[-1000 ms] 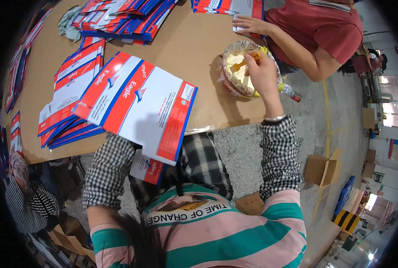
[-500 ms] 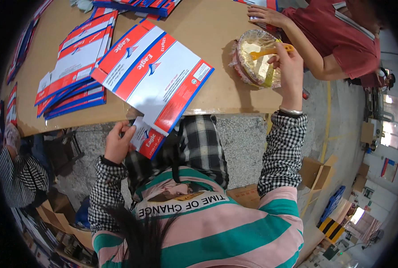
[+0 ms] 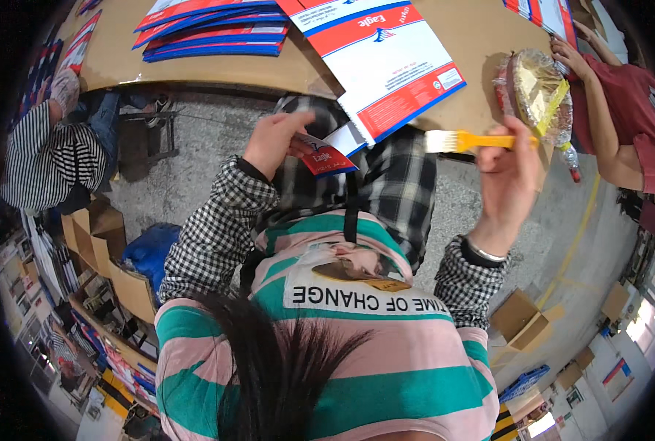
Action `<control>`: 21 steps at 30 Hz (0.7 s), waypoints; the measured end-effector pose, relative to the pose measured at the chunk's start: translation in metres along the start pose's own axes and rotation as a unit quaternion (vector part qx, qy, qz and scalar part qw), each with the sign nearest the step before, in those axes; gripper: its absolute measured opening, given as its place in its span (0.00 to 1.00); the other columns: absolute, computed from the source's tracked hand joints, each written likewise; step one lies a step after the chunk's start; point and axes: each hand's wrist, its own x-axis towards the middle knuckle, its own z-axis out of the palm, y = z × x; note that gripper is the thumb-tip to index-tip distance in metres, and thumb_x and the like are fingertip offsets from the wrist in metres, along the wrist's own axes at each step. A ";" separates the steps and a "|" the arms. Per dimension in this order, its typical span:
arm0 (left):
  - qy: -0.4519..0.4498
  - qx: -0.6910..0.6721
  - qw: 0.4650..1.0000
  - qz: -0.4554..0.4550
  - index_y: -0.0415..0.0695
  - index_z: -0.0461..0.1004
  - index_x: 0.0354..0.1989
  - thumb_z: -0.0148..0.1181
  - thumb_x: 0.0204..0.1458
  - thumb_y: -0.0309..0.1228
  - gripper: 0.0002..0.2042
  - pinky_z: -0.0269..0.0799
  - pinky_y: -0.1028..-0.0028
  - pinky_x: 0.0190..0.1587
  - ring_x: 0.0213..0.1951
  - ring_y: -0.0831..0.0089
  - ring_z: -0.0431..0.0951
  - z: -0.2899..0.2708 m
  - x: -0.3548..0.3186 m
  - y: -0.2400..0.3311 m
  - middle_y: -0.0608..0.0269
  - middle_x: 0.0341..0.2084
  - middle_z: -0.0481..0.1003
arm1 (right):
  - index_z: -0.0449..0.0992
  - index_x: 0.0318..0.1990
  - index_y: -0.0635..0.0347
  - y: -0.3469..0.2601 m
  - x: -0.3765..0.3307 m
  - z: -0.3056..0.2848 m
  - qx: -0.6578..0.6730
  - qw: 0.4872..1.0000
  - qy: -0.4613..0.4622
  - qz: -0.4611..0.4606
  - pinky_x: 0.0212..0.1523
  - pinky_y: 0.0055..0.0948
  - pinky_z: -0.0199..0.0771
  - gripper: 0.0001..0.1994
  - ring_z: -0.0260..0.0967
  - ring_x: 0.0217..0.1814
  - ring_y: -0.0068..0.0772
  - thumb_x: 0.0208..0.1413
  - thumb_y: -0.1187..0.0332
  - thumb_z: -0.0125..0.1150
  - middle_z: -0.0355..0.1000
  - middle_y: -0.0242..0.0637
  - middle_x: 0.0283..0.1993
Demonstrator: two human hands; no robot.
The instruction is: The person applies adhesive to the edges of flat cardboard sheets using a brush, folds them into box shapes, and stacks the finished units. They handle stacks of printed cardboard sheets and a container of adhesive, working at a table with other workers.
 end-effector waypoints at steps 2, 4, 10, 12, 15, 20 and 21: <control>-0.080 0.065 0.994 0.027 0.38 0.73 0.36 0.56 0.50 0.34 0.12 0.69 0.78 0.35 0.31 0.75 0.75 -0.023 -0.003 -0.012 0.62 0.28 0.74 | 0.66 0.48 0.68 0.019 -0.008 0.019 0.043 0.998 -0.019 0.049 0.23 0.22 0.71 0.15 0.72 0.26 0.30 0.63 0.65 0.43 0.72 0.48 0.36; -0.138 0.088 0.986 0.014 0.37 0.73 0.39 0.55 0.46 0.25 0.11 0.66 0.79 0.42 0.38 0.77 0.72 -0.029 -0.017 -0.012 0.62 0.35 0.73 | 0.66 0.49 0.67 0.036 -0.015 0.028 0.069 0.994 -0.031 0.082 0.24 0.23 0.72 0.15 0.73 0.27 0.31 0.63 0.64 0.43 0.72 0.48 0.36; -0.249 0.201 0.947 0.016 0.41 0.68 0.52 0.49 0.43 0.25 0.23 0.65 0.75 0.47 0.41 0.73 0.70 -0.050 -0.031 -0.025 0.61 0.39 0.72 | 0.65 0.50 0.67 0.046 -0.031 0.045 0.088 0.984 -0.102 0.120 0.26 0.26 0.73 0.16 0.72 0.27 0.34 0.64 0.64 0.41 0.72 0.49 0.36; -0.293 0.256 0.921 0.011 0.42 0.64 0.57 0.47 0.43 0.25 0.27 0.65 0.75 0.48 0.42 0.72 0.70 -0.048 -0.036 -0.023 0.60 0.41 0.71 | 0.65 0.50 0.68 0.047 -0.033 0.052 0.108 0.978 -0.126 0.124 0.27 0.26 0.73 0.16 0.72 0.27 0.35 0.64 0.64 0.40 0.72 0.49 0.36; -0.350 0.364 0.863 -0.010 0.45 0.56 0.62 0.45 0.45 0.26 0.30 0.66 0.75 0.47 0.43 0.70 0.71 -0.035 -0.039 -0.022 0.58 0.43 0.71 | 0.64 0.50 0.69 0.051 -0.031 0.068 0.137 0.969 -0.159 0.129 0.29 0.28 0.73 0.16 0.72 0.27 0.37 0.62 0.65 0.40 0.72 0.50 0.36; -0.452 0.576 0.672 0.115 0.40 0.72 0.44 0.49 0.45 0.26 0.16 0.68 0.70 0.50 0.51 0.66 0.70 -0.027 -0.015 -0.054 0.55 0.46 0.72 | 0.63 0.50 0.70 0.054 -0.028 0.093 0.116 0.967 -0.187 0.130 0.35 0.29 0.73 0.17 0.71 0.28 0.36 0.59 0.67 0.42 0.71 0.48 0.32; -0.470 0.601 0.619 0.187 0.39 0.74 0.36 0.51 0.44 0.26 0.11 0.69 0.69 0.50 0.51 0.66 0.70 -0.027 -0.008 -0.064 0.56 0.46 0.72 | 0.63 0.50 0.70 0.055 -0.031 0.094 0.103 0.967 -0.192 0.131 0.35 0.28 0.73 0.16 0.70 0.28 0.36 0.58 0.67 0.42 0.71 0.47 0.32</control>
